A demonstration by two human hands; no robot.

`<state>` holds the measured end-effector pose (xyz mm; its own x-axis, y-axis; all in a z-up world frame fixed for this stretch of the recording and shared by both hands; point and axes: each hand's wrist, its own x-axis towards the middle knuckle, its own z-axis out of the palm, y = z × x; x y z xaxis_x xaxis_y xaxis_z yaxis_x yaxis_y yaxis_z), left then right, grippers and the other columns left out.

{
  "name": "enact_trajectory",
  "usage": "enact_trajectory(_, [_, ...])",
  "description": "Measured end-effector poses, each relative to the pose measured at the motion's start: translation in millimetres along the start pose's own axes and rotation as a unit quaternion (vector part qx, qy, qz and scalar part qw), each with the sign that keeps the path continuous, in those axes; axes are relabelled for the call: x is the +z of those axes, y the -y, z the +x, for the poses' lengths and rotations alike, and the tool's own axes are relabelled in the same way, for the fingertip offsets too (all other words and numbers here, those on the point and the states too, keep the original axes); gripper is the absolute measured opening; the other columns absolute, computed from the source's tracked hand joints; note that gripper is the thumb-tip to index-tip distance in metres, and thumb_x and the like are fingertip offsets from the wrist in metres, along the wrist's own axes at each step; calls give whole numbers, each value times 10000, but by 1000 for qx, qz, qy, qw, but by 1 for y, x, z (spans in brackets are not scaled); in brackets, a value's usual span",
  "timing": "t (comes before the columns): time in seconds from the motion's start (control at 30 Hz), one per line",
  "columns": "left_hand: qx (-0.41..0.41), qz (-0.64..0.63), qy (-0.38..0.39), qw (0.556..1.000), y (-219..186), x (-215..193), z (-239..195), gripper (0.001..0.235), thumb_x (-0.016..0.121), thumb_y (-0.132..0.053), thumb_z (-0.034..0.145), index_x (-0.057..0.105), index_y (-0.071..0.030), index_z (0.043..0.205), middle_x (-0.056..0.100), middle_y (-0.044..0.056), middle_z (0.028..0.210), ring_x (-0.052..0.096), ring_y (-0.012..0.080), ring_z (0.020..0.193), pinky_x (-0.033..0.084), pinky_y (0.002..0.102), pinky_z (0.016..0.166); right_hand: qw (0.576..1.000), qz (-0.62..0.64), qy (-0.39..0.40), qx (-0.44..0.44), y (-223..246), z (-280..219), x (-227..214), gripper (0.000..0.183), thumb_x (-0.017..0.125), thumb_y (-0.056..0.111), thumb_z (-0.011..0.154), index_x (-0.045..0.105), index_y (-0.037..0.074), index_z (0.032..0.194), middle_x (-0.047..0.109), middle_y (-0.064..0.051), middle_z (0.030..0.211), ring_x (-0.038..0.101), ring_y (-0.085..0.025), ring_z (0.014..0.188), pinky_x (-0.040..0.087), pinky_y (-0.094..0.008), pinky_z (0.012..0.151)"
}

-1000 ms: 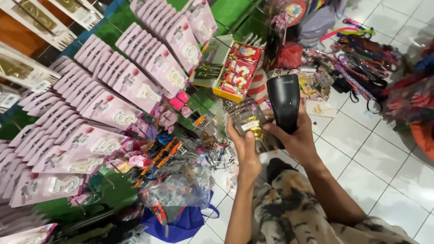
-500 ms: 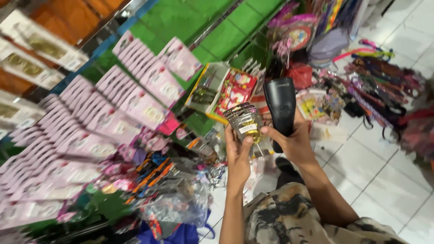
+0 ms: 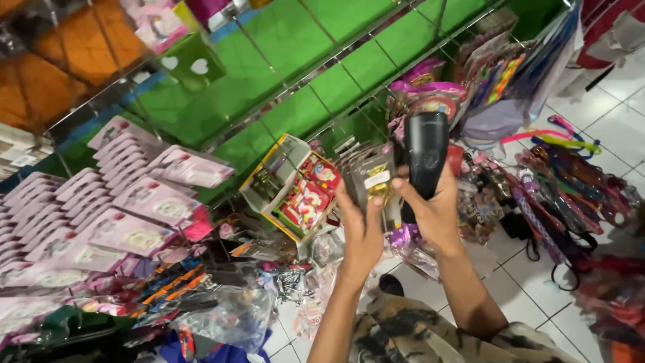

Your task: The person uses a handheld barcode scanner to scan various party supplies, including candles and lollipops, then places them into a cardboard box. They also hang some items on a display rack.

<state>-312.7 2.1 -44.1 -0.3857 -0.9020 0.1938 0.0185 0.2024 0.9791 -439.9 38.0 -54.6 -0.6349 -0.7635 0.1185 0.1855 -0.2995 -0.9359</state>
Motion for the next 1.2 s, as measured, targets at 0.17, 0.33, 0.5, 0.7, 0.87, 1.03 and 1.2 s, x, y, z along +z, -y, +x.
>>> enact_trajectory(0.17, [44,48,25,998,-18,62,71,614,536,-196,1090,231,31,1573,509,235,1443,528,303,1320,407,385,1151,995,-8,-61,-75,19,66,-32,386,784,39,961,567,38,1280,651,-2,1100,632,-83,978,530,-244,900])
enact_trajectory(0.33, [215,-4,20,976,-36,124,181,571,616,-233,1089,340,-23,1543,658,216,1253,687,267,1111,566,400,1019,974,14,-52,-219,42,177,-59,485,771,-3,1093,451,32,1455,660,-47,1148,635,-133,953,547,-272,855])
enact_trajectory(0.5, [221,-34,11,975,-29,153,259,532,607,-253,1088,334,-29,1485,701,194,1125,724,245,941,610,385,849,944,-46,-64,-320,27,273,-70,532,822,-53,1123,412,17,1456,624,-107,1200,628,-177,1011,575,-330,871])
enact_trajectory(0.7, [193,-86,10,977,-32,152,292,552,596,-268,1054,333,-30,1477,675,198,1081,703,263,867,637,396,733,967,33,-13,-254,54,295,-43,447,851,49,1035,496,26,1306,651,-43,1046,633,-128,852,543,-282,720])
enact_trajectory(0.87, [261,-40,-33,964,-16,150,309,535,559,-299,1117,328,-51,1531,656,202,1178,648,275,1036,539,405,1012,954,-18,-15,-300,57,309,-36,427,865,42,1007,527,1,1265,638,-33,1102,630,-118,940,542,-287,842])
enact_trajectory(1.03, [227,-26,-45,973,-22,149,313,592,559,-318,1091,319,-33,1551,637,210,1283,641,287,1155,512,397,1050,942,-27,-2,-333,50,320,-36,461,858,-43,1025,501,-18,1316,645,-58,1152,650,-135,1015,554,-291,920])
enact_trajectory(1.2, [246,-14,-60,967,-9,147,314,614,548,-347,1114,303,-31,1579,550,218,1406,561,286,1314,442,391,1156,948,22,32,-314,47,320,-33,432,840,-91,1046,502,-5,1301,651,-49,1103,659,-130,978,566,-263,860])
